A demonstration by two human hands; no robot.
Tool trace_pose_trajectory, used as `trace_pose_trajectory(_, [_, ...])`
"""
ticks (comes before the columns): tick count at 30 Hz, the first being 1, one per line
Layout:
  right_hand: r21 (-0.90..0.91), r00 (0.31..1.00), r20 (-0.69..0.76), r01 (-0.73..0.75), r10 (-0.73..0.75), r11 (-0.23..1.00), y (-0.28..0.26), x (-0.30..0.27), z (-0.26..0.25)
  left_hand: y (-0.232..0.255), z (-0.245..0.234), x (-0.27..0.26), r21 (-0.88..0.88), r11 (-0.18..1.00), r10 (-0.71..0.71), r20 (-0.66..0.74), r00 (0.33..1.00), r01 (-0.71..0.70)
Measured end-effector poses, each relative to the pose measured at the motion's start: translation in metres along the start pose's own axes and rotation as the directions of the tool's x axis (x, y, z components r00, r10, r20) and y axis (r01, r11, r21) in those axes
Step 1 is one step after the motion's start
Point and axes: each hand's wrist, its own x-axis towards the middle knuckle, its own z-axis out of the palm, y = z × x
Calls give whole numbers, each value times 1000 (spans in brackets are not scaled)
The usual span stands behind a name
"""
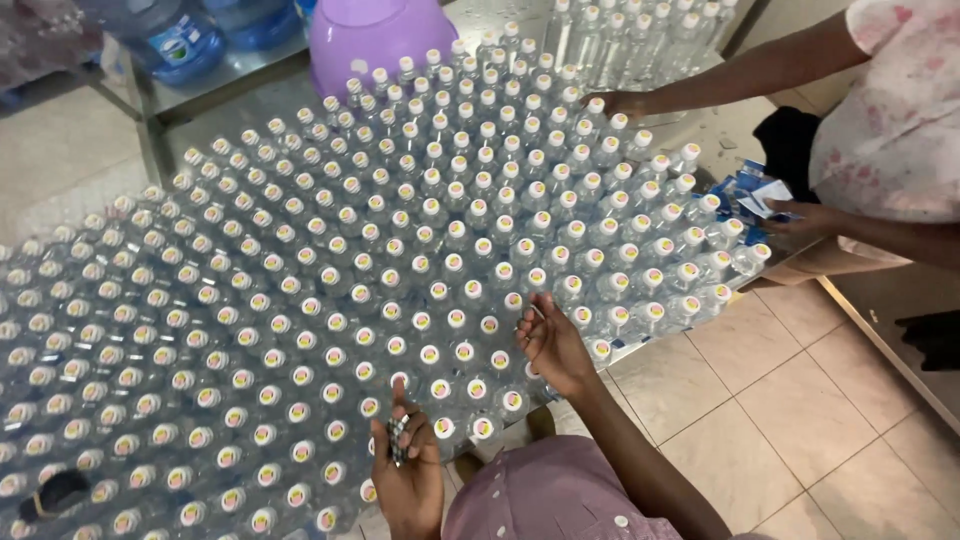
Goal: Applying small circular labels to the caps of a large number of water bottles arranged on a table.
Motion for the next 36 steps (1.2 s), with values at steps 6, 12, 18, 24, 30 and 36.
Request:
trace_pose_trajectory(6, [99, 994, 65, -90, 84, 991, 14, 5, -20, 40, -81, 26, 242, 951, -138, -220, 966, 191])
trace_pose_trajectory(12, [128, 976, 189, -135, 109, 983, 14, 11, -24, 21, -62, 23, 257, 933, -176, -283, 943, 251])
trace_pose_trajectory(18, [122, 976, 196, -122, 97, 985, 13, 7, -13, 18, -40, 23, 259, 949, -103, -288, 952, 181])
trace_pose_trajectory(24, [114, 976, 193, -121, 98, 986, 13, 9, -12, 21, -37, 28, 315, 937, -70, -264, 962, 154])
trace_pose_trajectory(30, [91, 976, 196, -115, 95, 989, 13, 8, -13, 25, -50, 30, 302, 937, -90, -274, 958, 174])
trace_pose_trajectory(36, [64, 978, 186, -107, 93, 992, 14, 8, -12, 18, -35, 27, 370, 919, -26, -295, 955, 139])
